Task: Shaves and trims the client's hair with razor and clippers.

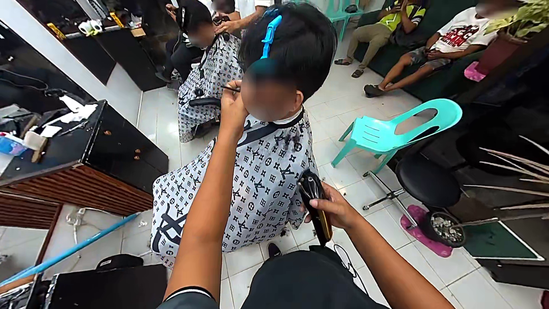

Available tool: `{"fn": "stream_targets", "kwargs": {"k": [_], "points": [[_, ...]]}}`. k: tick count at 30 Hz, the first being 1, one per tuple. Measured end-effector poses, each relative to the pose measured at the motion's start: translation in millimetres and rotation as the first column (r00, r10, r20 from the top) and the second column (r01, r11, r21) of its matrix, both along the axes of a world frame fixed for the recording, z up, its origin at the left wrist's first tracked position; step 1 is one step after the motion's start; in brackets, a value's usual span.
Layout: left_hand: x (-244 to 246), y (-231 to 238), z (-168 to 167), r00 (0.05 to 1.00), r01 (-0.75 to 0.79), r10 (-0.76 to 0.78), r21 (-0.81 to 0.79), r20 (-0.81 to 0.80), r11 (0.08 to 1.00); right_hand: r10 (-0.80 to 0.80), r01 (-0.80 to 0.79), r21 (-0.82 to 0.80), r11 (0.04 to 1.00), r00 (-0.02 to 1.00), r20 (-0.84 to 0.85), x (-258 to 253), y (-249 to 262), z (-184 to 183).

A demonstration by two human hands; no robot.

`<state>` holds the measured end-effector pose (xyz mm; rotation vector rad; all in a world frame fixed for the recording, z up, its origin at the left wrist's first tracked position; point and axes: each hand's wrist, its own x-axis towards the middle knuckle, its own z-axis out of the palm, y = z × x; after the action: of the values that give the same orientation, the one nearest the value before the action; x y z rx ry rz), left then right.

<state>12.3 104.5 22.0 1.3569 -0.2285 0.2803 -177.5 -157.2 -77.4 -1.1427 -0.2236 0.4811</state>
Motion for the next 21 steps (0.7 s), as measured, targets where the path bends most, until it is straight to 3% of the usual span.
{"fn": "stream_targets", "kwargs": {"k": [4, 8, 12, 15, 21], "points": [[-19.9, 12.0, -38.1, 0.998, -0.062, 0.063, 0.06, -0.02, 0.996, 0.036, -0.038, -0.035, 0.999, 0.999, -0.038, 56.6, 12.6, 24.5], [-71.2, 23.7, -89.6, 0.969, -0.217, 0.209, -0.049, -0.134, 0.975, 0.009, -0.017, -0.106, 0.994, 0.997, -0.073, 111.1, 32.3, 34.8], [-119.6, 28.1, -134.3, 0.885, -0.413, 0.343, -0.193, -0.314, 0.89, -0.038, 0.032, -0.124, 0.992, 0.998, -0.045, 147.7, 52.6, 31.0], [-143.8, 29.4, -149.2, 0.824, -0.503, 0.388, -0.22, -0.412, 0.836, -0.073, 0.069, -0.147, 0.987, 0.997, -0.022, 162.4, 62.3, 24.5], [-162.6, 34.2, -153.3, 0.772, -0.556, 0.421, -0.185, -0.477, 0.81, -0.073, 0.062, -0.104, 0.993, 0.992, -0.105, 170.6, 66.9, 20.0]]}}
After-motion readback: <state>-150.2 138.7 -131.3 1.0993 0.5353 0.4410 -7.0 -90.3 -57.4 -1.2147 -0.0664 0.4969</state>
